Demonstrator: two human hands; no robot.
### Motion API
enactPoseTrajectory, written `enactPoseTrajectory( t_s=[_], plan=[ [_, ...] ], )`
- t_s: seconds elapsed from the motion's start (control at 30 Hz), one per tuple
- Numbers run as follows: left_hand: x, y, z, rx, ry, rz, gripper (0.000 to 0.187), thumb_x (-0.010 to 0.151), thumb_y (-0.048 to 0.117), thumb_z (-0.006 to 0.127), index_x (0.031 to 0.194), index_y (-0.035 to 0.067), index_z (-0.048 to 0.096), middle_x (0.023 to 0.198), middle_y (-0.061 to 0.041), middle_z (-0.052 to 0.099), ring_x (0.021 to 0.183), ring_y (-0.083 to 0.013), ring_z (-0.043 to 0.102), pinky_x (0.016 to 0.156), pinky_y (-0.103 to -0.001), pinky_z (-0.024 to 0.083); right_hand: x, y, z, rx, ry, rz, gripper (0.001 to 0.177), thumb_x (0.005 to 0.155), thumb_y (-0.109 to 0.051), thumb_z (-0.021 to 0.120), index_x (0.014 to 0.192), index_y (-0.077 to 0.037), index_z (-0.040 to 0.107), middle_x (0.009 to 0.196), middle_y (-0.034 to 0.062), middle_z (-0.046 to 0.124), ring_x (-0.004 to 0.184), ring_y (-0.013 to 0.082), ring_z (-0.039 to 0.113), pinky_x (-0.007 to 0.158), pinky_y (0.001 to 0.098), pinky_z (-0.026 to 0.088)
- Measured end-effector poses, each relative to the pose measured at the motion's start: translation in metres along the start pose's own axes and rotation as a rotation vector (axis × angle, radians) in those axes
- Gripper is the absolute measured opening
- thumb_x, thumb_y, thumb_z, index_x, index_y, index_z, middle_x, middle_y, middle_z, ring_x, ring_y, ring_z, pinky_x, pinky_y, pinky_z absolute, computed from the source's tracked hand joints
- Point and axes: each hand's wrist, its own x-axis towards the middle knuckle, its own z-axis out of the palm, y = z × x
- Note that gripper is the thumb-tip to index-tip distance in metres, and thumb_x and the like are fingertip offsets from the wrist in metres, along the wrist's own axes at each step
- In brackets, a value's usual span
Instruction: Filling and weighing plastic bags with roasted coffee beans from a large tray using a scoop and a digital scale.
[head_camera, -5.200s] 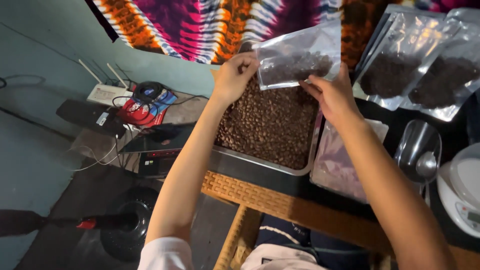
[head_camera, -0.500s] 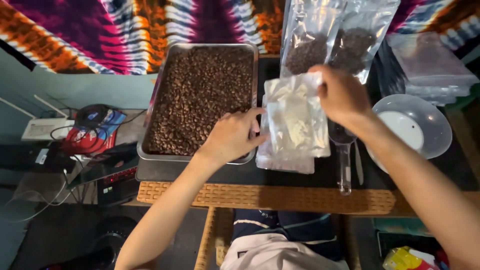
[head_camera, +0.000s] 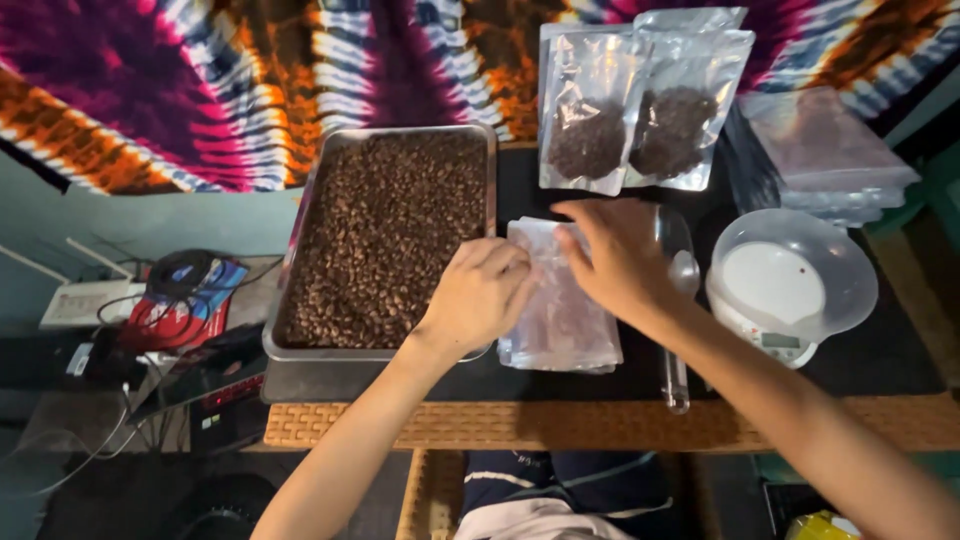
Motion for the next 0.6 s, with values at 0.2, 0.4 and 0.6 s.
enactPoseTrajectory(
  t_s=[0.2,0.4,0.6],
  plan=[
    [0.032,-0.002,-0.002,-0.149,-0.034,-0.037,0.016,0.099,0.022,0.060,0.096,0.012,0.071,0.105,-0.004,0.071,0.105,-0.0259,0.067,0.088,-0.037,0.050,0.005,-0.025,-0.027,0.590,0.231,-0.492,0.042,0.107,-0.031,0.051,0.142,-0.009,0.062,0.159,0.0177,0.047,0.147,0.0379,0.043,0.121,0.0512,0.031],
    [0.067,0.017,-0.028,-0.668,-0.253,-0.187,0.036,0.095,0.009,0.063,0.130,0.000,0.065,0.128,-0.024,0.068,0.119,-0.0447,0.065,0.097,-0.052,0.054,-0.001,0.016,0.003,0.358,0.168,-0.171,0.053,0.098,-0.034,0.065,0.145,-0.008,0.059,0.142,0.0165,0.062,0.130,0.0332,0.059,0.112,0.0520,0.043],
    [0.073,0.004,-0.012,-0.529,0.034,-0.105,0.022,0.097,0.026,0.072,0.081,0.012,0.070,0.097,-0.001,0.074,0.089,-0.0264,0.072,0.076,-0.035,0.058,0.039,0.063,0.018,0.460,-0.040,0.208,0.021,0.106,-0.032,0.063,0.105,-0.015,0.074,0.095,0.0059,0.077,0.099,0.0301,0.074,0.089,0.0437,0.057]
  ],
)
